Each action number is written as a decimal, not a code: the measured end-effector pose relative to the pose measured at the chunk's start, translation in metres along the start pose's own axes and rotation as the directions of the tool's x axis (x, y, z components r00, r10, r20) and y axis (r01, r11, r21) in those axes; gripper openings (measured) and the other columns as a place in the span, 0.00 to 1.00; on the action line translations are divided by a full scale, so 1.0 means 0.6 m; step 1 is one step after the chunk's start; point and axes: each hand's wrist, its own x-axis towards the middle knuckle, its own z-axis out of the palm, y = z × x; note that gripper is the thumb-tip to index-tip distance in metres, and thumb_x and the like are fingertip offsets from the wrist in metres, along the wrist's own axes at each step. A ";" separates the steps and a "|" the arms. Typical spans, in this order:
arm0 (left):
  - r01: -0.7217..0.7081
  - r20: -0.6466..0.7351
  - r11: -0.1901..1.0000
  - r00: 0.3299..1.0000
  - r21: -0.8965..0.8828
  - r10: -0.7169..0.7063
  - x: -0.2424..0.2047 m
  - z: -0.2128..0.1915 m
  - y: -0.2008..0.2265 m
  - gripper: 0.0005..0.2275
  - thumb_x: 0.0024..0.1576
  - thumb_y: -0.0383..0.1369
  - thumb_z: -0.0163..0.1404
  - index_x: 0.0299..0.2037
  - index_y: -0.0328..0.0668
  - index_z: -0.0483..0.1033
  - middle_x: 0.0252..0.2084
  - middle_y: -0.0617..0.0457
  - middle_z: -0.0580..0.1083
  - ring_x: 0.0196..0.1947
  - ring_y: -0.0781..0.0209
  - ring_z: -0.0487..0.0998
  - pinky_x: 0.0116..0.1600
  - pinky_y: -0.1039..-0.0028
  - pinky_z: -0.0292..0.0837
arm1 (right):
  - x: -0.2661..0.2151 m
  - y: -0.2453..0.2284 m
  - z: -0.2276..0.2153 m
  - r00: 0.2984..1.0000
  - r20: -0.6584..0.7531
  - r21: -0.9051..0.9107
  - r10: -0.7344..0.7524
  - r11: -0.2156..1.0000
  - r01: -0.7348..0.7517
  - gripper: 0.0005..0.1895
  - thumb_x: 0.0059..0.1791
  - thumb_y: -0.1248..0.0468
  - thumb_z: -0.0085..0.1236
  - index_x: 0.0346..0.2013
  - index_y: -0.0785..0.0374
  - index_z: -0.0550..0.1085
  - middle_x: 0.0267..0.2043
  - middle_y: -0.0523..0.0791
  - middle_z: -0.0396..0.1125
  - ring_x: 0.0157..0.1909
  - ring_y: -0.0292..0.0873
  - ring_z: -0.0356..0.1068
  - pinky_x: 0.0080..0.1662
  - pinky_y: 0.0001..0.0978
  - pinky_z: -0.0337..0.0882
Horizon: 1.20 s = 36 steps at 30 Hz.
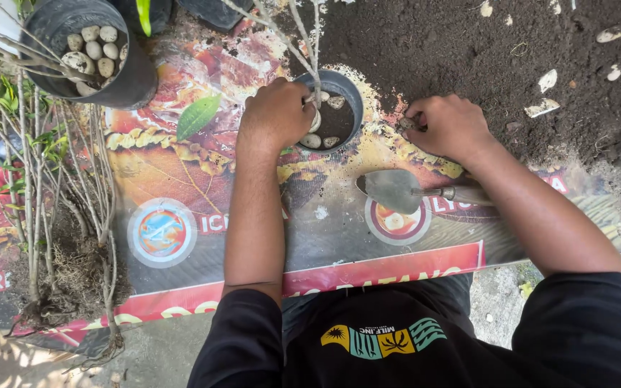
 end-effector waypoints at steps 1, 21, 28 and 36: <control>0.001 -0.002 1.000 1.000 0.000 -0.001 0.002 0.000 -0.001 0.15 0.58 0.41 0.53 0.50 0.44 0.81 0.50 0.39 0.75 0.51 0.40 0.78 0.59 0.48 0.69 | 0.004 0.001 0.001 1.000 -0.001 -0.001 -0.002 1.000 0.002 0.21 0.43 0.49 0.68 0.49 0.48 0.81 0.43 0.44 0.78 0.46 0.52 0.77 0.52 0.47 0.75; -0.010 0.007 0.998 1.000 -0.066 0.011 -0.003 -0.015 -0.007 0.15 0.54 0.41 0.56 0.47 0.42 0.81 0.49 0.39 0.76 0.52 0.42 0.77 0.59 0.52 0.70 | 0.068 -0.173 -0.044 0.854 -0.401 0.068 -0.331 0.919 0.388 0.16 0.33 0.55 0.79 0.30 0.56 0.84 0.50 0.51 0.67 0.58 0.55 0.58 0.60 0.47 0.63; 0.007 0.036 0.997 0.999 -0.078 -0.004 -0.004 -0.017 -0.006 0.15 0.55 0.41 0.54 0.47 0.40 0.80 0.49 0.39 0.76 0.51 0.41 0.78 0.58 0.52 0.70 | 0.060 -0.200 -0.040 0.929 -0.239 0.007 -0.283 0.956 0.293 0.19 0.31 0.51 0.79 0.29 0.56 0.84 0.54 0.51 0.65 0.62 0.56 0.56 0.63 0.50 0.60; -0.003 -0.002 0.997 1.000 -0.071 0.003 -0.007 -0.012 -0.003 0.16 0.54 0.42 0.54 0.47 0.42 0.80 0.49 0.39 0.76 0.51 0.39 0.77 0.57 0.52 0.71 | 0.034 -0.197 -0.040 0.906 -0.298 -0.004 -0.302 0.949 0.315 0.22 0.35 0.50 0.77 0.38 0.54 0.84 0.57 0.54 0.64 0.62 0.58 0.57 0.61 0.53 0.60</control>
